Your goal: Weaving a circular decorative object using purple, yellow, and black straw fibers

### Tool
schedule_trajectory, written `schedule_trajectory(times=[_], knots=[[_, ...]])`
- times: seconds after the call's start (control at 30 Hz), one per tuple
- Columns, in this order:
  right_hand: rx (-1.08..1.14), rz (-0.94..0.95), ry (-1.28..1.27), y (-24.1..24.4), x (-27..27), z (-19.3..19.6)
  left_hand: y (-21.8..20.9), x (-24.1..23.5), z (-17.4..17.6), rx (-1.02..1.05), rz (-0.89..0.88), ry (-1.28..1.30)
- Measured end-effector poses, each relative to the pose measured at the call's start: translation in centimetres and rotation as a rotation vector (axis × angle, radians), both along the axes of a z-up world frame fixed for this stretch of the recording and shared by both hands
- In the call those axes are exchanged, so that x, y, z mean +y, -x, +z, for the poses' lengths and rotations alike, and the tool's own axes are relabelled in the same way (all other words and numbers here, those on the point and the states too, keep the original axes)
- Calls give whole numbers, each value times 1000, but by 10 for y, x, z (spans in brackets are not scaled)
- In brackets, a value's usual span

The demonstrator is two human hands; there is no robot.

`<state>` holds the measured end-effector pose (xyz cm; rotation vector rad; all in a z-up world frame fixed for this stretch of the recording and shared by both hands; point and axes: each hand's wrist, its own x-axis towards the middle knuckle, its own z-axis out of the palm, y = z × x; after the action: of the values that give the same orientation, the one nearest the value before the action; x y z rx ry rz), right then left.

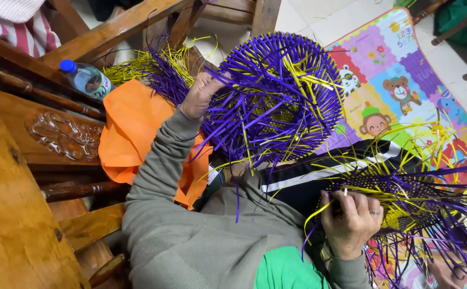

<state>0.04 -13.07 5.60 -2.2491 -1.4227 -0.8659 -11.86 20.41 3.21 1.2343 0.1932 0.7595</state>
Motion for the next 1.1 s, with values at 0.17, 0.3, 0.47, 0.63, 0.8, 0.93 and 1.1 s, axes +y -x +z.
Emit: schedule_trajectory(times=[0.17,0.3,0.47,0.63,0.8,0.93,1.1], knots=[[1,0,-2,0,0,-1,0,-6,9,-60,-44,-68],[-8,1,-7,0,0,-1,0,-6,4,-3,-50,28],[-14,1,-8,0,0,-1,2,-14,18,-14,-65,67],[-12,-9,-8,0,0,-3,4,-15,17,37,-58,81],[-13,-17,-1,0,0,-2,2,-12,6,14,-56,70],[-13,-20,-3,0,-1,-4,2,-14,11,-8,-51,103],[-28,-27,-8,0,0,-4,3,-17,18,-26,-78,158]])
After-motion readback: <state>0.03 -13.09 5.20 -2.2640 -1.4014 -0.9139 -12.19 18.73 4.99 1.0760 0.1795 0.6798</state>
